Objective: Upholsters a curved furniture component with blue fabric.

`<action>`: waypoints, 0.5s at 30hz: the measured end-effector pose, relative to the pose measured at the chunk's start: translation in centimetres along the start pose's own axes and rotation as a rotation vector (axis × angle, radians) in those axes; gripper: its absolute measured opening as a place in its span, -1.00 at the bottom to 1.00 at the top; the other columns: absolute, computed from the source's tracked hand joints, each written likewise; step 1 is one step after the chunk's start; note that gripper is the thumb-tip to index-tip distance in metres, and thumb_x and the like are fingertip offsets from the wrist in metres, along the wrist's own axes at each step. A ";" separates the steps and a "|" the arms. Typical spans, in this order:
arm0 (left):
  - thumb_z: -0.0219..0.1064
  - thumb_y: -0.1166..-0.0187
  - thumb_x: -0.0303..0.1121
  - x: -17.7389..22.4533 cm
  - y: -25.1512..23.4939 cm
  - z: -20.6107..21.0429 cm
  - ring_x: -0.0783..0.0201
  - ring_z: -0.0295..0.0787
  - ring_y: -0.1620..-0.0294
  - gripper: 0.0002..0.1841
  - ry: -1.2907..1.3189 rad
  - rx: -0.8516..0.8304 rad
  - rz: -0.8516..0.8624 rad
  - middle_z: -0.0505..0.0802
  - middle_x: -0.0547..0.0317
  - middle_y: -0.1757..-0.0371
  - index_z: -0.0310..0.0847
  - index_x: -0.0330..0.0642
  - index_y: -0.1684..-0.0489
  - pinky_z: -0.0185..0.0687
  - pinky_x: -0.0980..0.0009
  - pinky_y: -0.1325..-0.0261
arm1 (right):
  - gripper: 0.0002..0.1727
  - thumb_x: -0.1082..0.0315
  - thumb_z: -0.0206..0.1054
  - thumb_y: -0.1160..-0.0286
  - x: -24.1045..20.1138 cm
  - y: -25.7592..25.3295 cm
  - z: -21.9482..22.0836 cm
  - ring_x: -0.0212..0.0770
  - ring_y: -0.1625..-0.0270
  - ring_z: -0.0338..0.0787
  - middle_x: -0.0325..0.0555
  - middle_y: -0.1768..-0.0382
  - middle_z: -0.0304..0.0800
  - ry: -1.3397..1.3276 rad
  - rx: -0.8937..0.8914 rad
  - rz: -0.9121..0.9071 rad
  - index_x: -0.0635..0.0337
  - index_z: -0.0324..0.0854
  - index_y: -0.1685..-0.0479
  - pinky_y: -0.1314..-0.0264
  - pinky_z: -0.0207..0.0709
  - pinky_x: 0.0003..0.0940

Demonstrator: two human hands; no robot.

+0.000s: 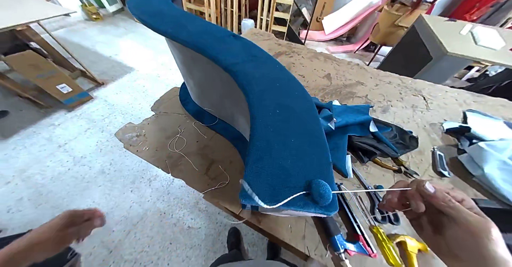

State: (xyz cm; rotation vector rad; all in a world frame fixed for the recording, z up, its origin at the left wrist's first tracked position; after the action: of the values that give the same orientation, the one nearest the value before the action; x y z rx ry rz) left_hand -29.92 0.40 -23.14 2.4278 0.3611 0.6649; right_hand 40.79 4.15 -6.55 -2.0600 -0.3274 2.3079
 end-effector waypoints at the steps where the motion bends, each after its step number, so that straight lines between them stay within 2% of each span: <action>1: 0.21 -0.75 -0.49 -3.3 0.6 0.6 -0.20 0.78 0.00 -0.75 -0.173 0.001 -0.166 0.81 -0.39 0.03 0.68 -0.51 -0.15 0.62 -0.13 -0.21 | -0.58 -0.10 0.19 -0.71 0.1 0.0 0.0 -0.37 0.25 0.90 -0.38 0.39 0.89 -0.002 0.001 0.003 -0.18 0.85 0.40 0.01 0.83 -0.35; 2: 0.26 -0.71 -0.42 -5.5 1.4 0.6 -0.37 0.71 -0.31 -0.69 -0.326 0.040 -0.290 0.78 -0.49 -0.21 0.67 -0.48 -0.25 0.47 -0.33 -0.43 | -0.57 -0.10 0.19 -0.71 0.1 0.0 -0.2 -0.36 0.26 0.90 -0.36 0.40 0.88 0.004 0.004 0.005 -0.17 0.85 0.41 0.01 0.83 -0.35; 3: 0.30 -0.66 -0.40 -6.1 1.8 -0.1 -0.48 0.52 -0.51 -0.61 -0.347 0.137 -0.325 0.68 -0.57 -0.36 0.62 -0.50 -0.34 0.19 -0.47 -0.58 | -0.57 -0.10 0.18 -0.71 0.2 0.0 -0.5 -0.35 0.25 0.91 -0.34 0.40 0.89 0.036 0.018 0.009 -0.16 0.84 0.41 0.01 0.83 -0.36; 4: 0.31 -0.66 -0.39 -4.2 2.1 -1.3 -0.56 0.42 -0.56 -0.55 -0.263 0.273 -0.231 0.61 -0.66 -0.41 0.55 -0.56 -0.42 0.06 -0.52 -0.61 | -0.56 -0.10 0.18 -0.72 0.2 0.1 -0.9 -0.34 0.24 0.92 -0.32 0.38 0.90 0.112 0.058 0.016 -0.16 0.85 0.40 0.01 0.83 -0.36; 6: 0.24 -0.74 -0.30 4.7 4.0 -2.6 -0.47 0.53 -0.52 -0.52 -0.024 0.516 0.101 0.64 -0.60 -0.41 0.52 -0.57 -0.43 0.28 -0.41 -0.59 | -0.59 -0.03 0.14 -0.73 -0.2 0.7 -2.3 -0.29 0.14 0.92 -0.25 0.25 0.94 0.432 0.202 0.023 -0.06 0.84 0.28 -0.06 0.81 -0.28; 7: 0.20 -0.75 -0.23 10.1 5.8 -2.3 -0.30 0.63 -0.48 -0.52 0.099 0.608 0.275 0.70 -0.45 -0.40 0.55 -0.51 -0.40 0.43 -0.28 -0.56 | -0.61 0.00 0.14 -0.70 -1.0 1.0 -2.5 -0.27 -0.01 0.90 -0.22 0.06 0.93 0.661 0.259 0.005 0.02 0.82 0.08 -0.13 0.79 -0.21; 8: 0.17 -0.74 -0.16 15.7 8.0 -1.6 -0.07 0.69 -0.43 -0.52 0.229 0.668 0.427 0.75 -0.27 -0.36 0.59 -0.43 -0.36 0.55 -0.09 -0.50 | -0.54 -0.06 0.14 -0.67 -1.9 1.2 -2.0 -0.26 -0.21 0.82 -0.17 -0.17 0.85 0.860 0.289 -0.032 0.08 0.76 -0.12 -0.23 0.73 -0.14; 9: 0.17 -0.76 -0.09 20.9 10.5 -0.3 0.18 0.74 -0.34 -0.54 0.359 0.693 0.564 0.81 -0.05 -0.28 0.63 -0.34 -0.29 0.66 0.12 -0.40 | -0.47 -0.07 0.16 -0.65 -2.8 1.5 -1.0 -0.17 -0.38 0.73 -0.04 -0.36 0.74 0.936 0.298 -0.097 0.17 0.70 -0.26 -0.32 0.68 -0.08; 10: 0.19 -0.77 -0.04 25.4 12.7 1.5 0.39 0.77 -0.25 -0.60 0.497 0.680 0.686 0.85 0.19 -0.17 0.68 -0.21 -0.18 0.72 0.28 -0.32 | -0.46 -0.06 0.20 -0.66 -3.5 1.7 0.6 -0.14 -0.46 0.67 0.02 -0.46 0.65 0.893 0.276 -0.167 0.22 0.64 -0.31 -0.38 0.66 -0.08; 11: 0.23 -0.75 0.01 29.0 14.1 3.4 0.47 0.80 -0.20 -0.65 0.612 0.635 0.778 0.88 0.36 -0.06 0.72 -0.06 -0.06 0.76 0.32 -0.30 | -0.50 -0.06 0.26 -0.67 -3.9 1.9 2.7 -0.20 -0.49 0.65 -0.07 -0.50 0.62 0.782 0.225 -0.212 0.13 0.63 -0.33 -0.41 0.66 -0.14; 12: 0.27 -0.71 0.04 31.6 15.0 5.3 0.48 0.82 -0.18 -0.68 0.677 0.592 0.849 0.89 0.41 -0.01 0.74 0.02 -0.01 0.78 0.30 -0.30 | -0.54 -0.10 0.29 -0.66 -3.9 1.9 5.0 -0.25 -0.51 0.65 -0.23 -0.50 0.64 0.656 0.152 -0.233 -0.06 0.65 -0.35 -0.44 0.66 -0.15; 13: 0.33 -0.66 0.05 33.4 15.6 6.8 0.46 0.81 -0.19 -0.69 0.697 0.585 0.904 0.88 0.40 -0.03 0.73 0.06 -0.02 0.77 0.29 -0.31 | -0.56 -0.12 0.29 -0.66 -3.7 1.8 7.4 -0.24 -0.53 0.64 -0.29 -0.49 0.66 0.559 0.068 -0.244 -0.16 0.64 -0.37 -0.47 0.66 -0.12; 15: 0.44 -0.55 0.10 35.8 16.1 8.5 0.44 0.76 -0.24 -0.60 0.673 0.642 0.964 0.85 0.34 -0.10 0.71 0.04 -0.11 0.74 0.33 -0.32 | -0.54 -0.10 0.28 -0.68 -3.1 1.4 10.7 -0.16 -0.49 0.68 -0.21 -0.44 0.69 0.436 -0.003 -0.267 -0.12 0.60 -0.42 -0.45 0.68 -0.07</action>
State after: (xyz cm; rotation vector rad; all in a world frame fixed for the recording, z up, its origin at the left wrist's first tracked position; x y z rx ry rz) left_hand 6.29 -2.15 -5.85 2.8285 -0.4859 2.0596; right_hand 30.73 0.87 -2.71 -2.2799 -0.5422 1.6595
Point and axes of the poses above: each hand's wrist, its own y-axis away from the middle knuckle, its own z-axis out of the palm, x = y × z, the point moved 10 cm from there along -y, towards the middle knuckle
